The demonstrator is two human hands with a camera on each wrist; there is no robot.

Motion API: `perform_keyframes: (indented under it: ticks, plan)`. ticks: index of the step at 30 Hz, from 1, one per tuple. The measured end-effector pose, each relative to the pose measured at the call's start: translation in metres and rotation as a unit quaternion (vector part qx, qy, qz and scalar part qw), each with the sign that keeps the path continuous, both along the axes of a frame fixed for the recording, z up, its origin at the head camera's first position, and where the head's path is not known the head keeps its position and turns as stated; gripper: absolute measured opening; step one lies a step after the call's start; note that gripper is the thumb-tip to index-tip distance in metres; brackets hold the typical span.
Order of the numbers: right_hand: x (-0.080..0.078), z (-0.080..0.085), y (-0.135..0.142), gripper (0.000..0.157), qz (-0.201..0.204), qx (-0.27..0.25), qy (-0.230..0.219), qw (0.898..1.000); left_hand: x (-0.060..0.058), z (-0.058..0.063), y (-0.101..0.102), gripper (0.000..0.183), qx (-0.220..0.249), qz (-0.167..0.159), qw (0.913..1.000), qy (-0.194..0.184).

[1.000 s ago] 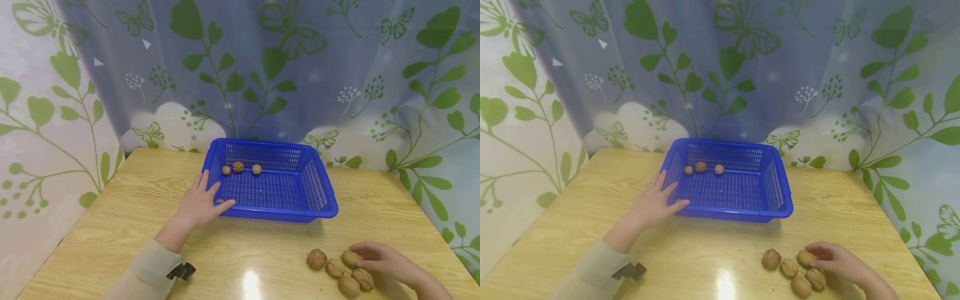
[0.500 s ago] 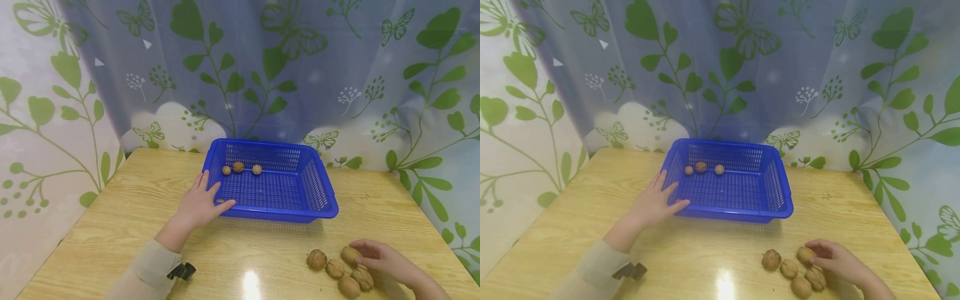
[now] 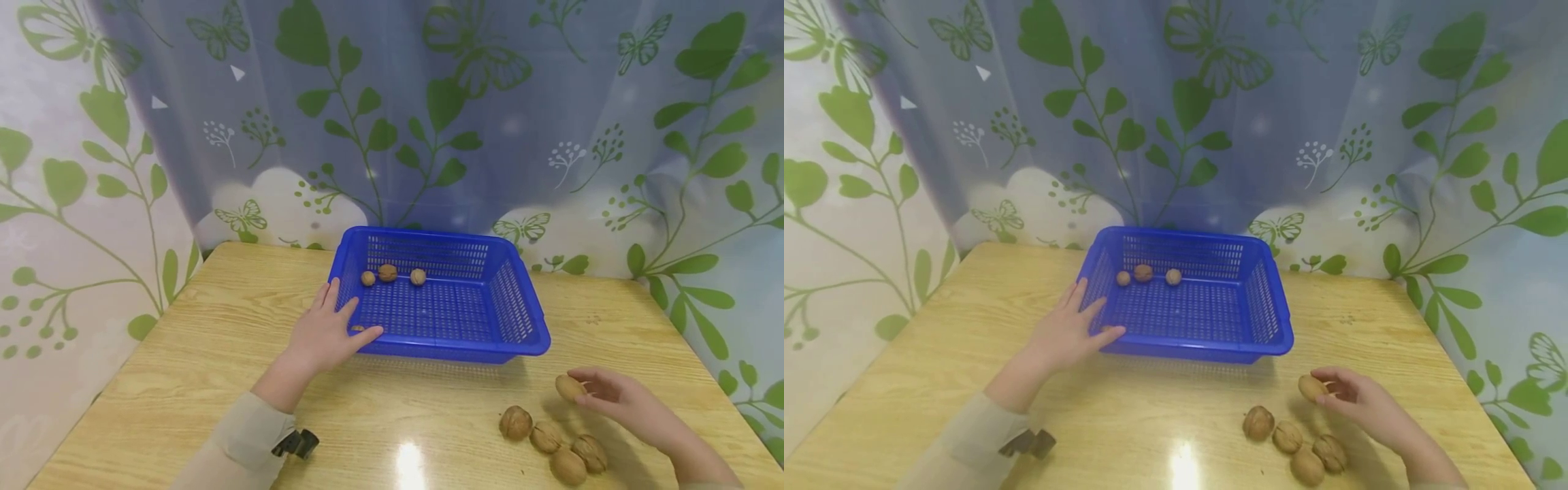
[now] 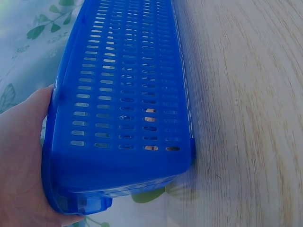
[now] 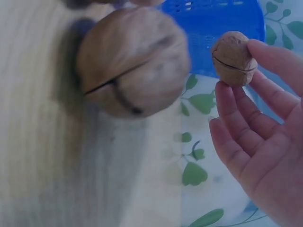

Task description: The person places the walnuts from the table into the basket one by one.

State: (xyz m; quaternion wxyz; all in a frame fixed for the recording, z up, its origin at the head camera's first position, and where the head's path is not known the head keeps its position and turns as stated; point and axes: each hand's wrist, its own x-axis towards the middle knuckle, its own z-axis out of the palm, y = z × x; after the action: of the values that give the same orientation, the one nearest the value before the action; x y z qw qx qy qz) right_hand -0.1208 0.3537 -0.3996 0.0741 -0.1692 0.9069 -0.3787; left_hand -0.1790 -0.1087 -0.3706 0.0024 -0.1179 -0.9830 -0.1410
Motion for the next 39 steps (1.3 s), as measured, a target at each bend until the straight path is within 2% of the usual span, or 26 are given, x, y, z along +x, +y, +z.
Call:
perform_keyframes:
  ticks: [9,13,23,34,39]
  plan:
    - [-0.001,0.019,-0.013,0.038,-0.010,0.008,0.041,0.999,0.000,0.001,0.000,0.088,-0.002,0.000,1.0000,0.001]
    - [-0.004,0.028,-0.016,0.039,-0.018,0.010,0.034,0.999,0.000,0.000,0.000,0.087,0.002,-0.002,1.0000,0.006]
    - [-0.014,0.041,-0.029,0.042,-0.025,-0.034,0.020,0.999,0.001,0.000,-0.001,0.087,0.002,0.000,1.0000,0.004]
    - [-0.035,0.048,-0.046,0.044,-0.009,-0.053,0.010,0.998,0.001,0.001,0.000,0.087,-0.001,-0.002,1.0000,0.004]
    - [-0.048,0.055,-0.055,0.046,-0.008,-0.040,0.008,0.999,0.001,0.001,0.001,0.087,-0.002,0.000,1.0000,0.001]
